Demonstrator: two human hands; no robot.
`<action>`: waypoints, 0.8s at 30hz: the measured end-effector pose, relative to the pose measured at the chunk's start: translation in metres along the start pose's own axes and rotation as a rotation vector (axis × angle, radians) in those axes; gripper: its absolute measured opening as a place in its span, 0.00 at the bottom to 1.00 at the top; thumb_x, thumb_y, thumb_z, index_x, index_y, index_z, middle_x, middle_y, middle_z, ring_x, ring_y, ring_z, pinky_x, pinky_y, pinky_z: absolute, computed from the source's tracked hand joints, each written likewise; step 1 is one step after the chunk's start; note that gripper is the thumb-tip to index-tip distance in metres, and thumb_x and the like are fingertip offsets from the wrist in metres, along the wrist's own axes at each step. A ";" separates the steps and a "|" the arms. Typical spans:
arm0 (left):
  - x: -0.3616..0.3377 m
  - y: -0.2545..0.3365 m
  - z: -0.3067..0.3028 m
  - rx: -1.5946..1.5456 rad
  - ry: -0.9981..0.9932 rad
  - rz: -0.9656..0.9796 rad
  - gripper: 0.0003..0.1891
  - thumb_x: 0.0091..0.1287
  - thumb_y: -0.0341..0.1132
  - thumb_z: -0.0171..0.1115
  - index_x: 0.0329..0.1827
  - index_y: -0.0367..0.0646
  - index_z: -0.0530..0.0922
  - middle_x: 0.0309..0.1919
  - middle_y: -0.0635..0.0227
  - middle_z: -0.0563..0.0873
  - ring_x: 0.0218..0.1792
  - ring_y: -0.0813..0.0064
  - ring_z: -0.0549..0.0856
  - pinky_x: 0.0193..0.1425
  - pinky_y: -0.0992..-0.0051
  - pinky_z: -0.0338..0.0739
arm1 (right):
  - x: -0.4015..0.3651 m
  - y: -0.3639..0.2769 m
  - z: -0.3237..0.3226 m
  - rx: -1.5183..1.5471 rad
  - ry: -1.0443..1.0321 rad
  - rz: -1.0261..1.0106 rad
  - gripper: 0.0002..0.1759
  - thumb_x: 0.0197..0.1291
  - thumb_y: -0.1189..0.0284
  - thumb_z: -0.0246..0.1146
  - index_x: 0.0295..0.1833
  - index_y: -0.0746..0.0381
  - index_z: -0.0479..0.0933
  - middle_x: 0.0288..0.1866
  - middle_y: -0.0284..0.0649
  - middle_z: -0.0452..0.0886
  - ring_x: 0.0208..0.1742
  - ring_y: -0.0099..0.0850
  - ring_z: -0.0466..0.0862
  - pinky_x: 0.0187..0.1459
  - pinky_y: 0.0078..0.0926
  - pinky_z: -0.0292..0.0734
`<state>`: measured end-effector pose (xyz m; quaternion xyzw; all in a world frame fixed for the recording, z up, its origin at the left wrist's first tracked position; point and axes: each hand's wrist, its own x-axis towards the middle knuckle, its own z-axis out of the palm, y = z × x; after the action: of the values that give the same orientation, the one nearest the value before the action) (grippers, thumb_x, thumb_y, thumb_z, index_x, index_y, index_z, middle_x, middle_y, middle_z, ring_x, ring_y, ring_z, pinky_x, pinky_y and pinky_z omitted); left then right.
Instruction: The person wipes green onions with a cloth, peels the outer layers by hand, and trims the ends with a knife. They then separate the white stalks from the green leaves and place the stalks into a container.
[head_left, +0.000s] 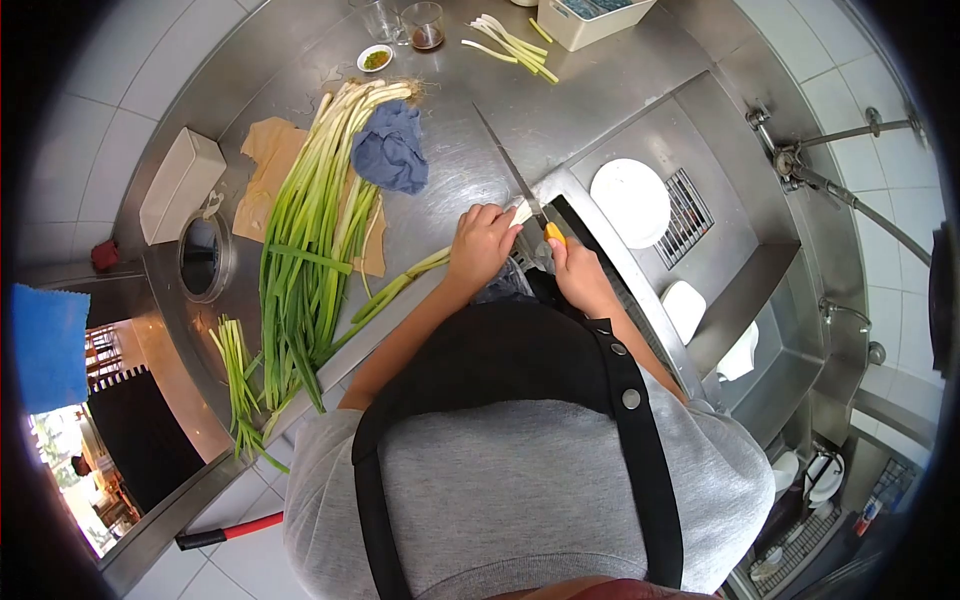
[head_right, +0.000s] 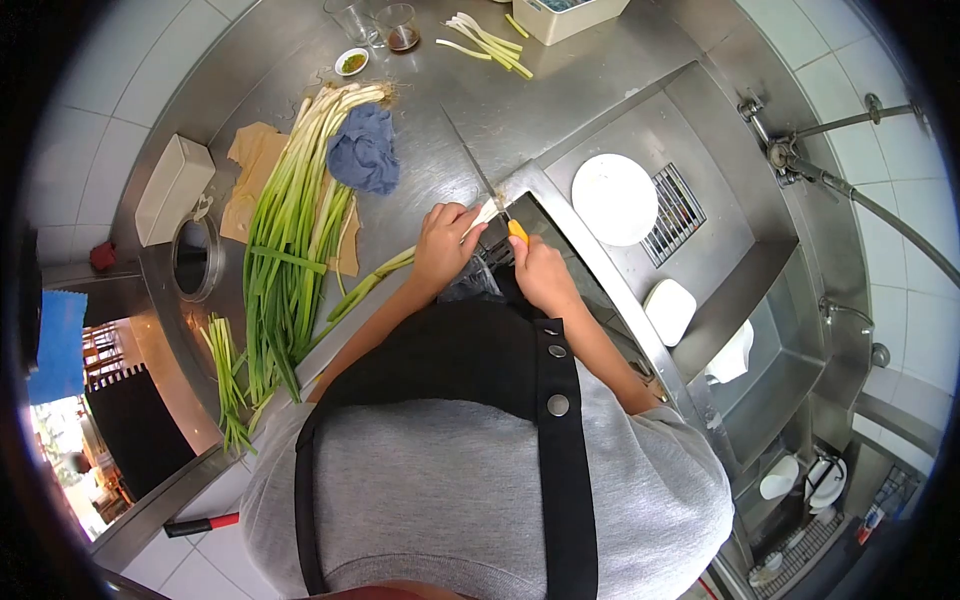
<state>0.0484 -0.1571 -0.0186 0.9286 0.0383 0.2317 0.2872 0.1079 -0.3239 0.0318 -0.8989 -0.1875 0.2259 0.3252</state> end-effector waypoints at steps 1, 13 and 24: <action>0.000 0.000 0.000 -0.002 -0.004 0.004 0.15 0.58 0.38 0.63 0.46 0.39 0.81 0.34 0.66 0.78 0.40 0.65 0.75 0.45 0.67 0.69 | 0.001 -0.004 -0.001 -0.021 -0.019 0.015 0.25 0.69 0.58 0.47 0.37 0.73 0.73 0.30 0.65 0.77 0.37 0.61 0.78 0.40 0.53 0.72; 0.004 -0.003 0.008 0.057 0.056 -0.094 0.10 0.59 0.33 0.62 0.42 0.40 0.77 0.36 0.60 0.76 0.40 0.58 0.76 0.44 0.63 0.71 | 0.022 0.004 0.007 -0.002 -0.036 0.014 0.26 0.69 0.57 0.46 0.39 0.72 0.74 0.28 0.60 0.78 0.35 0.56 0.79 0.37 0.44 0.72; 0.037 -0.060 -0.064 0.033 0.126 -0.315 0.07 0.64 0.31 0.57 0.39 0.35 0.75 0.34 0.50 0.78 0.35 0.44 0.79 0.37 0.57 0.73 | 0.048 0.003 -0.014 0.075 -0.165 0.025 0.29 0.67 0.52 0.46 0.40 0.71 0.75 0.34 0.62 0.79 0.43 0.58 0.78 0.45 0.47 0.71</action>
<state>0.0556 -0.0664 0.0102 0.8994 0.2049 0.2409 0.3017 0.1554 -0.3099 0.0255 -0.8668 -0.1938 0.3100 0.3393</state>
